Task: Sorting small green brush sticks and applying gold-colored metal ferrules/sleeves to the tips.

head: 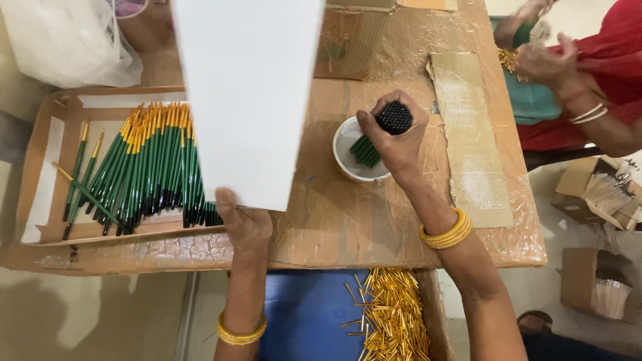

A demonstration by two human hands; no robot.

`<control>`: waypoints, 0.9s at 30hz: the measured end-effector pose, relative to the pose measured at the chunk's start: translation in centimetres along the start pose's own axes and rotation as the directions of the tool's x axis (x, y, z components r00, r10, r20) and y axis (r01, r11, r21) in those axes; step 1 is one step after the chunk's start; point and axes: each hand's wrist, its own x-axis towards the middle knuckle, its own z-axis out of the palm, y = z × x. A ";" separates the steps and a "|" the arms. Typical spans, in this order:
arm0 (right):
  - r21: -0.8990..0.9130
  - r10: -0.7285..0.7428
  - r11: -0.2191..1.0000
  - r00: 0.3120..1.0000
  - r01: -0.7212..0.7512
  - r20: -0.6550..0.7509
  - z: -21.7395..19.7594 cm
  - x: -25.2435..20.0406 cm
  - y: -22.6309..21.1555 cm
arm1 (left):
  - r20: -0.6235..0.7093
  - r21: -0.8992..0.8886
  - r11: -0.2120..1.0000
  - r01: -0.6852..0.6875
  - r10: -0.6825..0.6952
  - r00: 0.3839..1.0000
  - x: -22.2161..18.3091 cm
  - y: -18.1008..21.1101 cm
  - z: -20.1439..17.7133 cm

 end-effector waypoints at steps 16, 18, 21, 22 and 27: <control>0.474 0.182 0.880 0.948 -0.038 -0.261 -13.6 1.3 -1.8 | 0.415 0.547 0.814 -0.196 -0.061 0.908 -1.2 2.2 6.7; 0.324 0.090 0.946 0.946 0.016 -0.310 -16.4 0.7 -0.9 | 0.527 0.780 0.388 -0.491 0.017 0.850 -1.4 2.1 6.9; 0.115 -0.014 0.992 0.941 0.056 -0.338 -18.2 -0.4 -0.2 | 0.490 0.808 0.417 -0.417 -0.082 0.868 -1.7 1.7 7.1; 0.109 -0.012 0.993 0.938 0.053 -0.346 -18.6 -0.8 0.9 | 0.494 0.806 0.421 -0.416 -0.091 0.865 -1.7 1.4 7.0; -0.186 -0.040 0.982 0.967 -0.008 -0.250 -19.3 -2.5 4.5 | 0.612 0.791 0.098 -0.604 -0.121 0.781 -1.9 0.8 8.0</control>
